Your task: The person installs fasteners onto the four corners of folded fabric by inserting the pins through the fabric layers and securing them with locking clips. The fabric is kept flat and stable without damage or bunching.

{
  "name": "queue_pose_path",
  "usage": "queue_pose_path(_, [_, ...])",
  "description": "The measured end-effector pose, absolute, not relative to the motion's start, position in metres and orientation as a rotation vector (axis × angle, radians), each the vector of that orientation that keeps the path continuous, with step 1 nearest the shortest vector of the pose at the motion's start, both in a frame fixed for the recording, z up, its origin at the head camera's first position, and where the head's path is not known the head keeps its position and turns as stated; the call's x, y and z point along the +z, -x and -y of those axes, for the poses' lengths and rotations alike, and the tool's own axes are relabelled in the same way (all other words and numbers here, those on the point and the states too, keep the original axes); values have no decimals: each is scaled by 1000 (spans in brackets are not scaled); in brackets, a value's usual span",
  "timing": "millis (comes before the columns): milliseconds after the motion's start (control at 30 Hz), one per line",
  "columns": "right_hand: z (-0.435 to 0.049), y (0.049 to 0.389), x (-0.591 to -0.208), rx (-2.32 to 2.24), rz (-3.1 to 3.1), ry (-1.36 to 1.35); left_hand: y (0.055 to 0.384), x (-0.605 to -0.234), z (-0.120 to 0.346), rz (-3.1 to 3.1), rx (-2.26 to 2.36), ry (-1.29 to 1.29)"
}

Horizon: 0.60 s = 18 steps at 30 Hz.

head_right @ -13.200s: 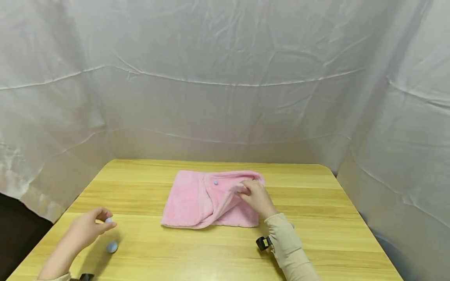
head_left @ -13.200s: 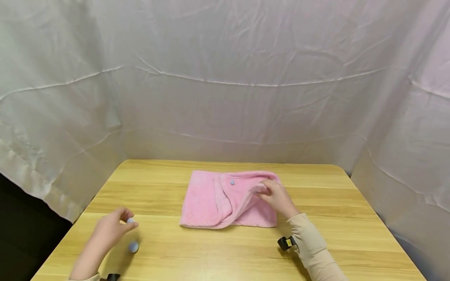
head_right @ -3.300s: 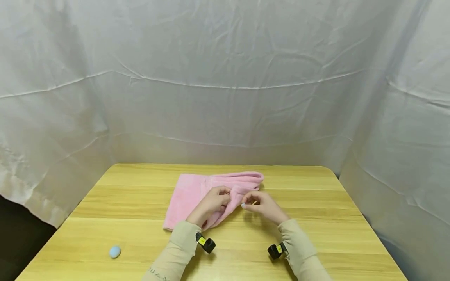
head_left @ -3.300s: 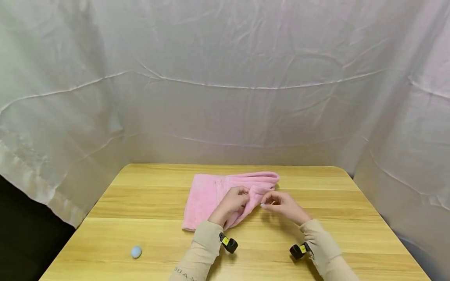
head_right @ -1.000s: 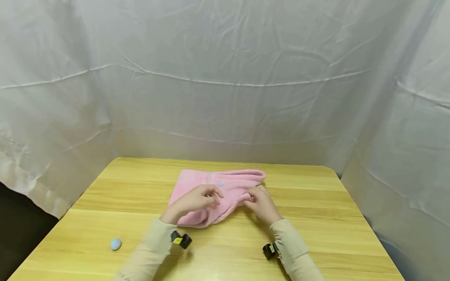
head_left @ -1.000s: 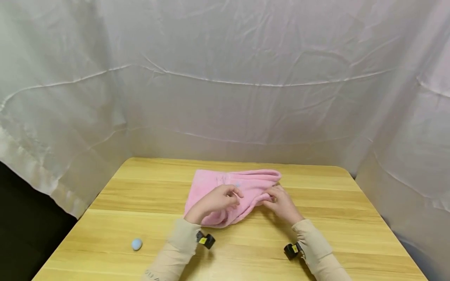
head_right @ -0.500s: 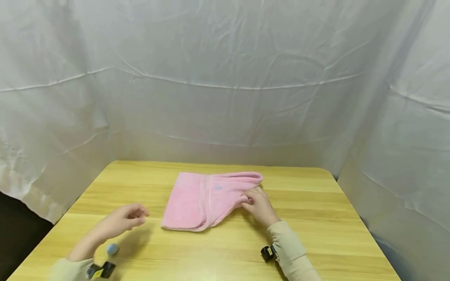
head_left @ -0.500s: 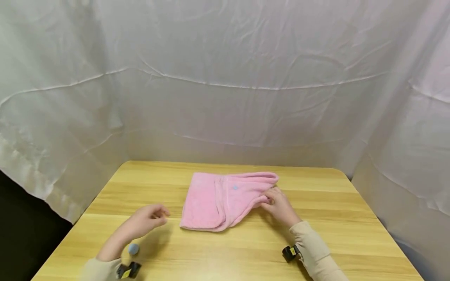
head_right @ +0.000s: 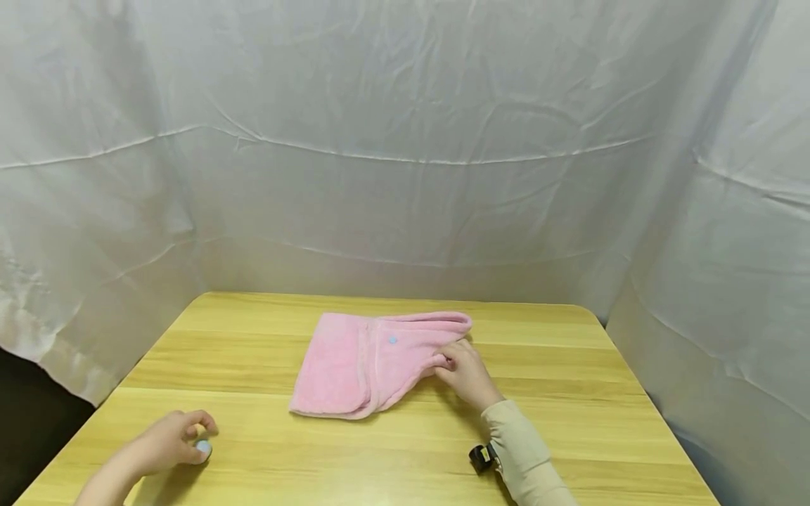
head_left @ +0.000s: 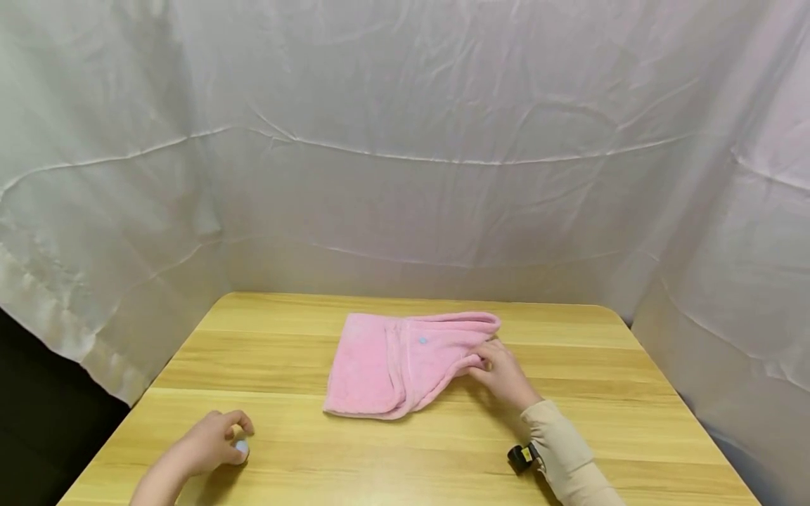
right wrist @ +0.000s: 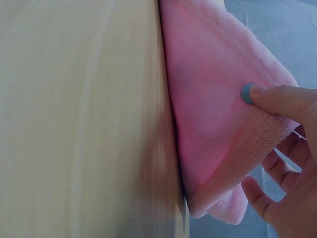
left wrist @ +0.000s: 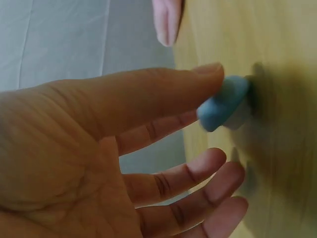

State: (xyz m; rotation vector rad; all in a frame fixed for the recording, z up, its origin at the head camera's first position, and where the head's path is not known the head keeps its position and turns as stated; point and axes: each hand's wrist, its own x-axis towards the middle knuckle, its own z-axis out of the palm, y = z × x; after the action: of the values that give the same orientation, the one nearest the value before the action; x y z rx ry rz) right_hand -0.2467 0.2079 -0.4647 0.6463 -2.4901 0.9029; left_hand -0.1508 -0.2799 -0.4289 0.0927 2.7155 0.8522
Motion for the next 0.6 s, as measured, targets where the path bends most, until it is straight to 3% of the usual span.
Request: queue_pose_path(600, [-209, 248, -468, 891, 2476, -663, 152, -427, 264, -2706, 985, -9])
